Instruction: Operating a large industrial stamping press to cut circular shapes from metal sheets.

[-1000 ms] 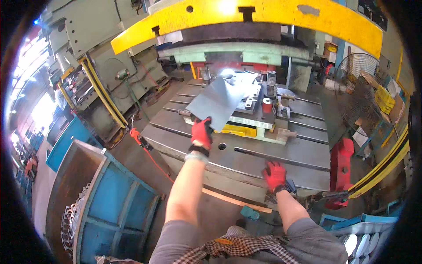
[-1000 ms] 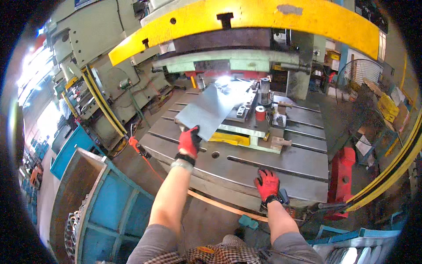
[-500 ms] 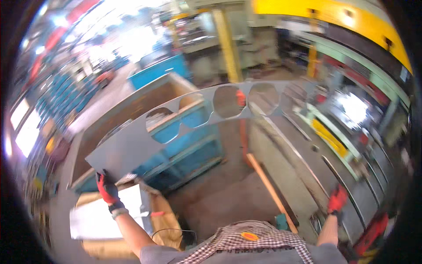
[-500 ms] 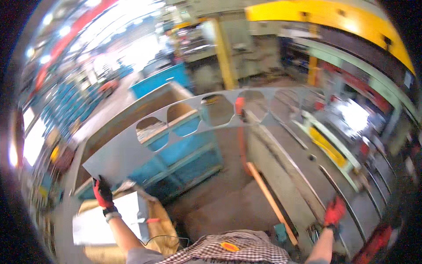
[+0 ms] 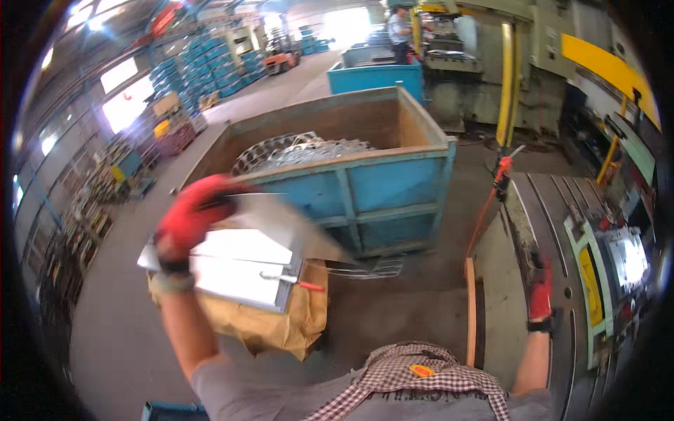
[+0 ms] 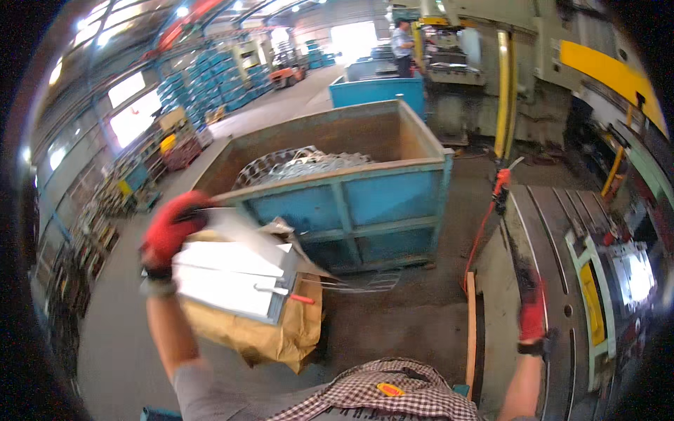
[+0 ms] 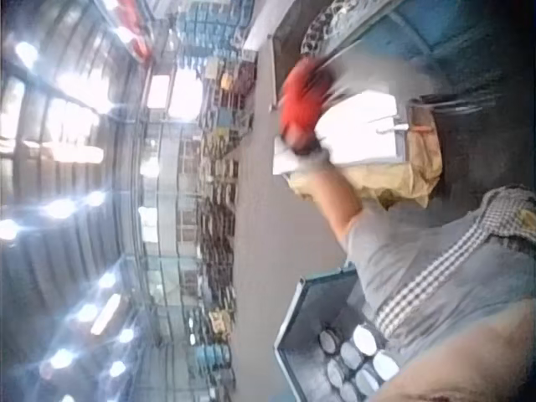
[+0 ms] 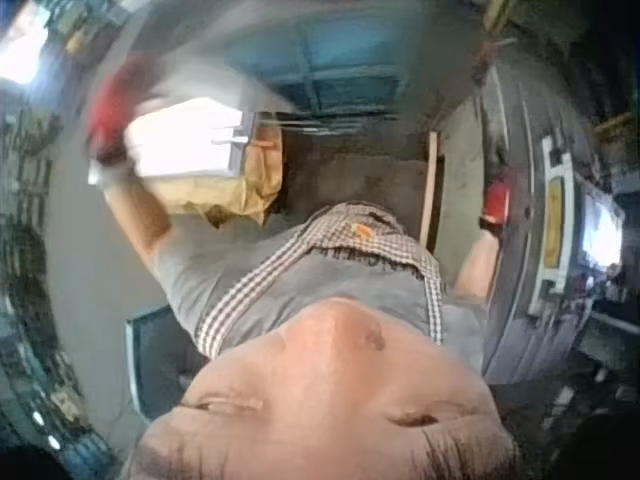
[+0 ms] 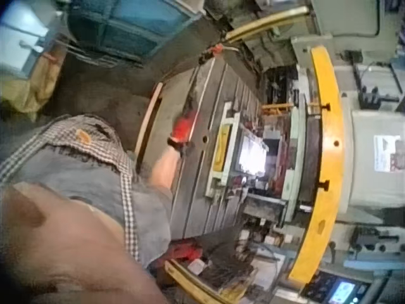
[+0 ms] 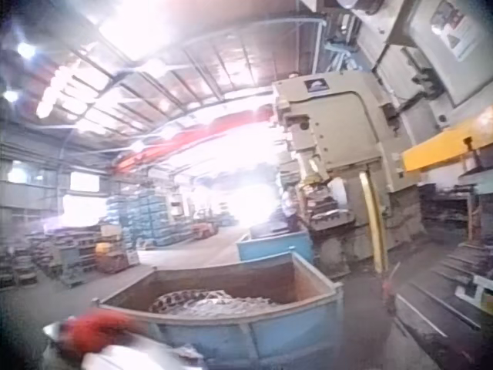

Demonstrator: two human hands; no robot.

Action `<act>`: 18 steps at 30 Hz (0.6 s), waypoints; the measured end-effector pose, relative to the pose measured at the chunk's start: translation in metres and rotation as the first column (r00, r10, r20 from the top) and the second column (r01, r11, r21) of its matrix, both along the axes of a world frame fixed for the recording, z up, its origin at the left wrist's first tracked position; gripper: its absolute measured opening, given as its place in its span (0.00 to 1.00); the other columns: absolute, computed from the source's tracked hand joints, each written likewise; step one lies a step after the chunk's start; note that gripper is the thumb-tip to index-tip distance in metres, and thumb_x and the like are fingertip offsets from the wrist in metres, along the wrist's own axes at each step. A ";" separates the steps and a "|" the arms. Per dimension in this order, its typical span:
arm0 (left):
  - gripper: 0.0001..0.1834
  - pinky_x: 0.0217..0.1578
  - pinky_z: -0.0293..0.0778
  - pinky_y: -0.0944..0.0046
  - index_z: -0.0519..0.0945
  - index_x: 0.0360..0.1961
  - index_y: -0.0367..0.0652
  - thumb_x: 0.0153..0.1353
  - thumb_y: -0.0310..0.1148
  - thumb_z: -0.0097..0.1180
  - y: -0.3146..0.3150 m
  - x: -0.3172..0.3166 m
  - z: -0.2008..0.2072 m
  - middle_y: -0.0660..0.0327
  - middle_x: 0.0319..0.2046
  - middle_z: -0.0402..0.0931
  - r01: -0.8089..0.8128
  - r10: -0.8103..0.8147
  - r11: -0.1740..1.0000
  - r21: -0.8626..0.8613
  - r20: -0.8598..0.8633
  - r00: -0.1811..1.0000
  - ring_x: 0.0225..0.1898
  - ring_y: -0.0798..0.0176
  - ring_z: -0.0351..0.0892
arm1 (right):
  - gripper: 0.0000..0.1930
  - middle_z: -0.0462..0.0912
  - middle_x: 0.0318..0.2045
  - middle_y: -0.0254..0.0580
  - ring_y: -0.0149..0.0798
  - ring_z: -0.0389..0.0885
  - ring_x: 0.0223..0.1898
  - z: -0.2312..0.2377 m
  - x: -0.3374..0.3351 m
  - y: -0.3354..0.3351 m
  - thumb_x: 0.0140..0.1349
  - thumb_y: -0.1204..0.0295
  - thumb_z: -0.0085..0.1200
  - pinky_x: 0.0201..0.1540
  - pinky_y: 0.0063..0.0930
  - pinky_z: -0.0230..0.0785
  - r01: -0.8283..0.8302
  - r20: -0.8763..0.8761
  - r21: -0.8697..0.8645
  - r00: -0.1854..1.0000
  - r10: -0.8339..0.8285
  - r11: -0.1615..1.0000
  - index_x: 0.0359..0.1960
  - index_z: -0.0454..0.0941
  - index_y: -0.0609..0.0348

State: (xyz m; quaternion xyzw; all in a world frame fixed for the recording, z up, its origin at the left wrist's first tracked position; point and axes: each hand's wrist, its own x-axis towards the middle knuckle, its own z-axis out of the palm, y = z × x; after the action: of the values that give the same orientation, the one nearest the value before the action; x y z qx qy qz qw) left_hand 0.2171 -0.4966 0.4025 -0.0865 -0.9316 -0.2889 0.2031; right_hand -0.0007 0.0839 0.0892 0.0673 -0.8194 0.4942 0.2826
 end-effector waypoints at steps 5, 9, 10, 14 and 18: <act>0.14 0.37 0.70 0.55 0.77 0.39 0.45 0.49 0.34 0.55 0.112 -0.137 -0.015 0.53 0.30 0.76 0.401 -0.432 0.755 -0.519 0.066 0.900 0.36 0.49 0.74 | 0.31 0.67 0.54 0.53 0.48 0.63 0.58 0.049 0.042 -0.194 0.44 0.81 0.47 0.60 0.36 0.54 -0.796 0.097 0.118 0.605 0.790 0.594 0.56 0.63 0.61; 0.12 0.38 0.68 0.55 0.78 0.37 0.45 0.49 0.35 0.54 0.175 -0.177 -0.017 0.55 0.29 0.76 0.640 -0.712 0.583 -0.501 0.064 0.699 0.35 0.51 0.74 | 0.24 0.71 0.48 0.55 0.51 0.68 0.52 -0.061 0.024 -0.207 0.49 0.74 0.53 0.54 0.40 0.59 -0.539 0.236 -0.032 0.815 0.530 0.842 0.51 0.66 0.63; 0.12 0.38 0.68 0.55 0.78 0.36 0.46 0.49 0.34 0.54 0.190 -0.182 -0.020 0.55 0.28 0.75 0.633 -0.745 0.551 -0.544 0.022 0.667 0.35 0.51 0.74 | 0.20 0.73 0.43 0.55 0.54 0.71 0.47 -0.028 0.042 -0.207 0.52 0.69 0.54 0.49 0.42 0.62 -0.417 0.091 0.224 0.909 0.407 0.881 0.46 0.68 0.64; 0.20 0.41 0.66 0.53 0.76 0.40 0.44 0.41 0.33 0.60 0.228 -0.209 -0.016 0.56 0.31 0.75 0.577 -0.813 0.536 -0.617 -0.192 0.550 0.38 0.50 0.73 | 0.11 0.77 0.32 0.43 0.39 0.74 0.33 -0.038 0.045 -0.184 0.58 0.68 0.50 0.38 0.32 0.67 -0.237 0.214 -0.595 0.874 0.436 0.768 0.37 0.72 0.64; 0.34 0.61 0.50 0.58 0.63 0.58 0.40 0.48 0.33 0.57 0.223 -0.248 -0.058 0.53 0.59 0.61 0.736 -0.619 0.670 0.095 -0.475 0.625 0.61 0.53 0.57 | 0.09 0.73 0.23 0.29 0.26 0.67 0.22 0.028 0.059 -0.167 0.64 0.63 0.42 0.24 0.19 0.60 0.026 0.201 -0.801 0.952 0.229 0.598 0.33 0.72 0.53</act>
State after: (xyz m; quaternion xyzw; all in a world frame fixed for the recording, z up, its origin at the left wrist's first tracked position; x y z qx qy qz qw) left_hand -0.0308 -0.2731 0.3445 -0.4625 -0.7136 -0.4485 0.2751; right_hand 0.0578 -0.0834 0.1175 -0.0899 -0.5396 0.8263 0.1337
